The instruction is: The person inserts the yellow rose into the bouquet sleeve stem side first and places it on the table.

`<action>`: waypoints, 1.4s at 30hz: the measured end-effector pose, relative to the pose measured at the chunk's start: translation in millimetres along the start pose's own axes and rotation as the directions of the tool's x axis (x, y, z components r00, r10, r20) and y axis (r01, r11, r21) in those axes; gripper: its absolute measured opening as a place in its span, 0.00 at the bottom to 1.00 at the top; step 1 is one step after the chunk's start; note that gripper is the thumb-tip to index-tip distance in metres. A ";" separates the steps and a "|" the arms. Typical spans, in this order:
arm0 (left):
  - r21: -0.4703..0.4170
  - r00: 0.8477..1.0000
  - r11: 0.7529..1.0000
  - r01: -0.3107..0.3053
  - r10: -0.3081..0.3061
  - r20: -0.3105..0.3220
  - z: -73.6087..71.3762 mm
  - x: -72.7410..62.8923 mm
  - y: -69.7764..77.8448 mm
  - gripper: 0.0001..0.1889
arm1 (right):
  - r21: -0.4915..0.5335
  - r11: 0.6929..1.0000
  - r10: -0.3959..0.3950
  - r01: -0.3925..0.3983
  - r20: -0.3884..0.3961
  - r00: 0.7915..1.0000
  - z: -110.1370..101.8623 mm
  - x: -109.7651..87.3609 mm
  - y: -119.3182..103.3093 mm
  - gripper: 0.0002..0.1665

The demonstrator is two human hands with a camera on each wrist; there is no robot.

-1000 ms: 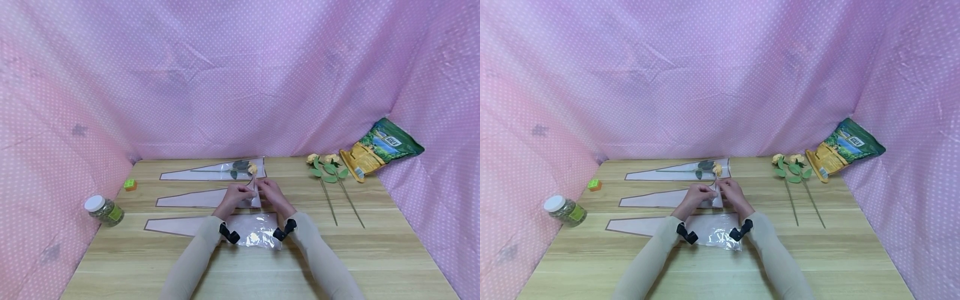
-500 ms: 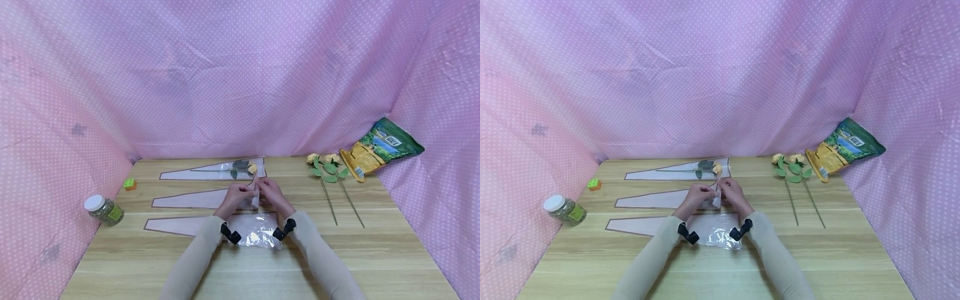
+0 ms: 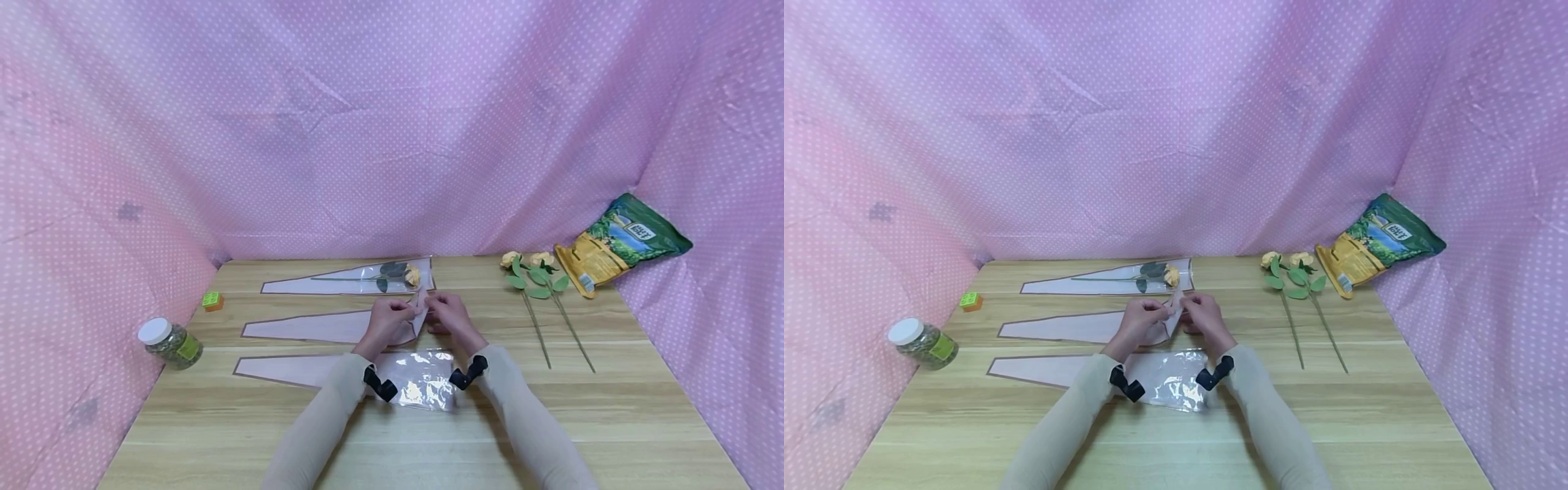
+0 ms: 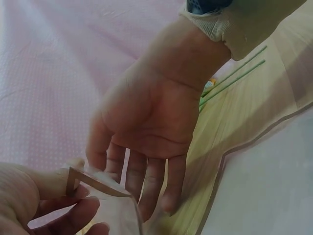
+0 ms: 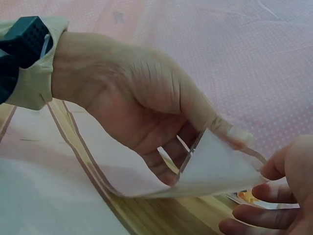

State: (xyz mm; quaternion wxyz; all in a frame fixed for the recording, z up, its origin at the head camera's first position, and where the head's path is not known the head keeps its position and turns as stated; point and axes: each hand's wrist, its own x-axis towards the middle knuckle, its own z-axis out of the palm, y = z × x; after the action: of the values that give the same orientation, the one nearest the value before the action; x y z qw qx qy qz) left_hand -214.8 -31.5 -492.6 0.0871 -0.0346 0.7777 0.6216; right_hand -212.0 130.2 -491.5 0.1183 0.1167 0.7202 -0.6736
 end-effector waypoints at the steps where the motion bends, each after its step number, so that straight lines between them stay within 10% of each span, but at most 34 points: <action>1: -0.001 1.000 1.000 -0.003 0.003 -0.006 0.2 0.5 -0.5 0.06 | -0.004 1.000 0.000 0.000 -0.009 1.000 -0.3 0.7 0.3 0.16; 14: 0.254 0.975 0.958 -0.131 0.171 -0.140 5.8 -12.2 12.6 0.09 | -0.007 1.000 -0.022 0.021 -0.065 0.998 -3.1 7.3 7.9 0.09; 31: 0.439 0.992 0.895 -0.076 0.112 -0.056 9.7 -25.0 27.6 0.09 | 0.004 1.000 -0.014 0.014 -0.119 0.993 -2.7 9.1 7.1 0.12; 42: 0.534 0.932 0.822 -0.199 0.326 -0.156 16.6 -29.9 19.6 0.10 | 0.010 1.000 -0.006 0.007 -0.098 0.995 -4.0 11.4 8.2 0.10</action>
State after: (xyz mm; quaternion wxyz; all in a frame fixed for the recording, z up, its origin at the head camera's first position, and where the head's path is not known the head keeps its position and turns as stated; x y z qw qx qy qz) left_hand -187.1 -12.6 -472.0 -0.0887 0.0229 0.9158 0.3911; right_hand -220.2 134.9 -502.6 0.0803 0.1478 0.7221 -0.6711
